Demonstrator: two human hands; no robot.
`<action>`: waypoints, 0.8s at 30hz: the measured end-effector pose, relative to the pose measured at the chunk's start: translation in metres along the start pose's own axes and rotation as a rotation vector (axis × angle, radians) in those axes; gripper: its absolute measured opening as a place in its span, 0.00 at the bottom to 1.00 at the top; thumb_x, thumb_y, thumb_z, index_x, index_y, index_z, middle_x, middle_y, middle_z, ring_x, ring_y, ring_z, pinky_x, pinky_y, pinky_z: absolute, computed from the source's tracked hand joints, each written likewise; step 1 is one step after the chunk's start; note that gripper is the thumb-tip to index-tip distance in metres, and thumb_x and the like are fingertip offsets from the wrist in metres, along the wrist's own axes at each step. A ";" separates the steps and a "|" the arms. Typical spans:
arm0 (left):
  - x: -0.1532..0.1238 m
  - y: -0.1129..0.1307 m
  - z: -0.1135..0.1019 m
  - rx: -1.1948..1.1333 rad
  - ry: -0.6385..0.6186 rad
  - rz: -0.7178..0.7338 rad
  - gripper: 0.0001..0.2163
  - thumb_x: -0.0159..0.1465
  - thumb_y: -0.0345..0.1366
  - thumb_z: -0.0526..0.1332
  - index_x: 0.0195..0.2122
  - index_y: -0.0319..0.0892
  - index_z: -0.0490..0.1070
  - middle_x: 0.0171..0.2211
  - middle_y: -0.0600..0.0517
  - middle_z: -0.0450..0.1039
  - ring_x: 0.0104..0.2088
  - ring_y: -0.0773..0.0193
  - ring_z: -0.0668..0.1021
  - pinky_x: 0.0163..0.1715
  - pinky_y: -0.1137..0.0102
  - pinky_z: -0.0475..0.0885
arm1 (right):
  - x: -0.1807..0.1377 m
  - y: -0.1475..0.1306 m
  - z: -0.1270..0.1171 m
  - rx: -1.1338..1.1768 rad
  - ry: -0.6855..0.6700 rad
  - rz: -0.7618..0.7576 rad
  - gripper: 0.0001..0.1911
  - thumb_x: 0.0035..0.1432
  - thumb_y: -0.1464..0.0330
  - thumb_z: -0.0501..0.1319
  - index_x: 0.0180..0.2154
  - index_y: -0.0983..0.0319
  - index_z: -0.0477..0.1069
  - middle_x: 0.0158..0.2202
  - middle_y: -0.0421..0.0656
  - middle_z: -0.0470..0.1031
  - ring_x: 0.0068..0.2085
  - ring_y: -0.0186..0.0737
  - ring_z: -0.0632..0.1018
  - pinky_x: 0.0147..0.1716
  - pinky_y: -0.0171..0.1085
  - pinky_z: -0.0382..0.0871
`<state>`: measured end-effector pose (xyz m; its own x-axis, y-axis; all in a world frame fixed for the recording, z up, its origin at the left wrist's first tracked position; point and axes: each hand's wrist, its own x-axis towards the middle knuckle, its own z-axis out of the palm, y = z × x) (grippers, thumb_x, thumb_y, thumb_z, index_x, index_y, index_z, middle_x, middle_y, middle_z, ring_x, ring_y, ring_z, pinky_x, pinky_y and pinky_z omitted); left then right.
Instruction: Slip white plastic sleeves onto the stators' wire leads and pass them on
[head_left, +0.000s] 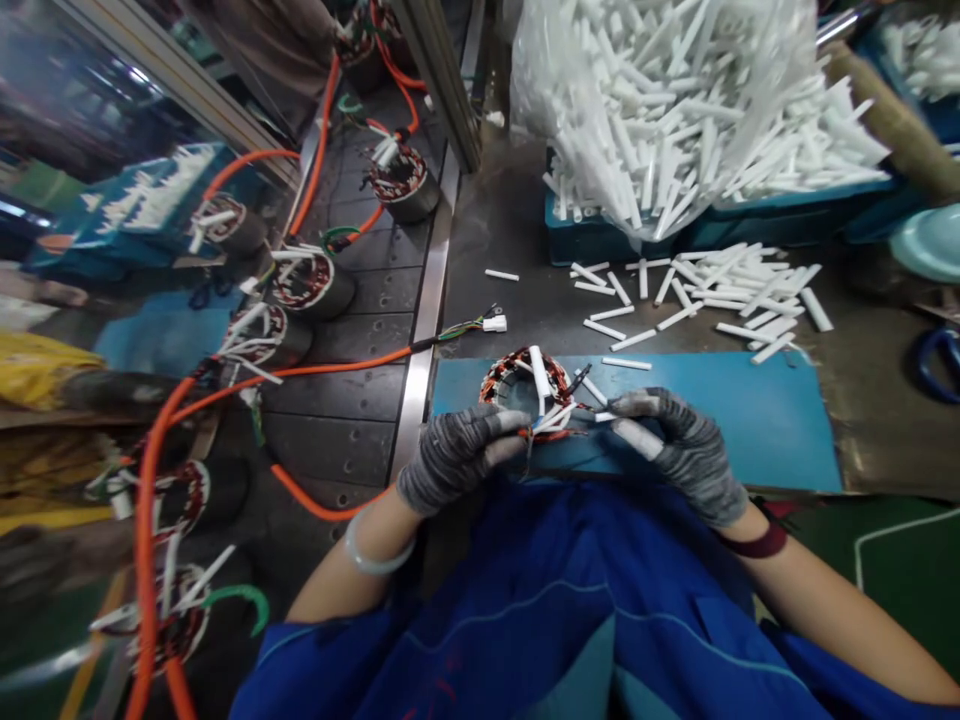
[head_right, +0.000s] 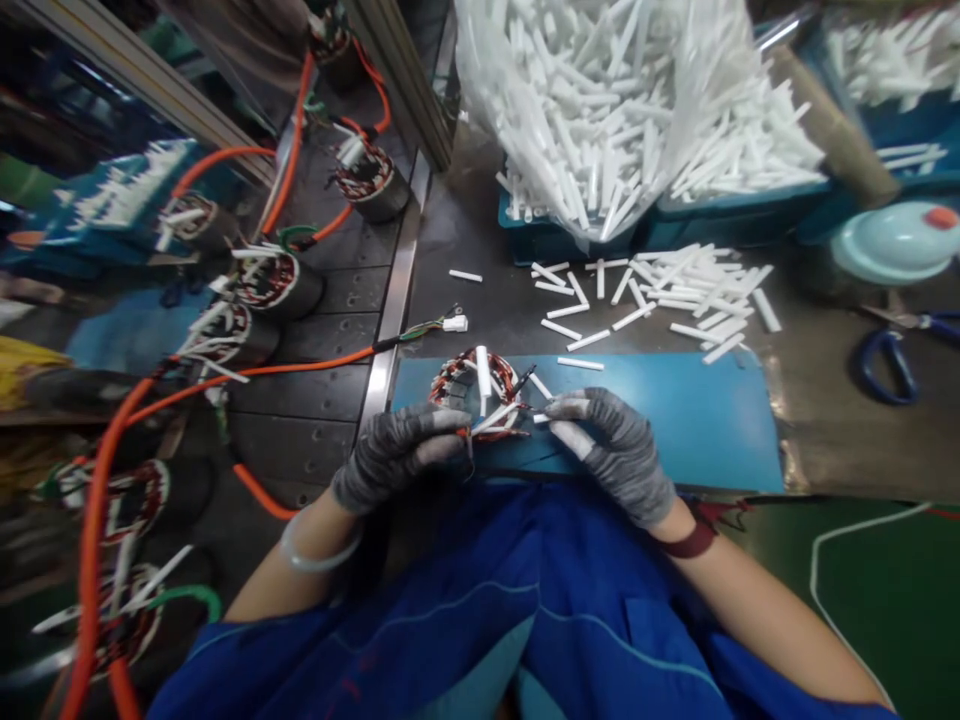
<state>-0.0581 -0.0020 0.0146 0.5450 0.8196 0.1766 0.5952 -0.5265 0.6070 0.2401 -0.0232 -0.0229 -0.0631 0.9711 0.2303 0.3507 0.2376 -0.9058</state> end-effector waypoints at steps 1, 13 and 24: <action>0.001 -0.001 0.000 -0.080 -0.005 -0.031 0.13 0.72 0.44 0.61 0.50 0.45 0.81 0.43 0.49 0.85 0.43 0.61 0.86 0.45 0.71 0.81 | 0.001 0.001 -0.001 -0.040 -0.020 -0.065 0.07 0.64 0.65 0.67 0.43 0.52 0.82 0.43 0.40 0.85 0.43 0.43 0.84 0.47 0.43 0.79; 0.011 0.001 -0.007 -0.490 -0.083 -0.335 0.14 0.66 0.45 0.67 0.46 0.43 0.83 0.42 0.49 0.85 0.44 0.57 0.85 0.49 0.67 0.79 | 0.003 -0.003 -0.002 -0.173 0.012 -0.201 0.07 0.65 0.67 0.66 0.45 0.53 0.79 0.40 0.39 0.85 0.37 0.40 0.84 0.38 0.39 0.79; 0.025 -0.007 -0.011 -0.496 -0.263 -0.108 0.17 0.71 0.36 0.62 0.60 0.48 0.77 0.56 0.49 0.81 0.57 0.56 0.81 0.61 0.65 0.73 | 0.043 0.010 0.012 -0.223 -0.320 -0.328 0.13 0.72 0.67 0.56 0.49 0.58 0.79 0.41 0.44 0.84 0.42 0.42 0.82 0.46 0.42 0.75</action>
<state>-0.0552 0.0249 0.0231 0.6625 0.7460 -0.0672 0.3420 -0.2215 0.9132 0.2295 0.0208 -0.0261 -0.4744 0.8131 0.3374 0.4532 0.5541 -0.6983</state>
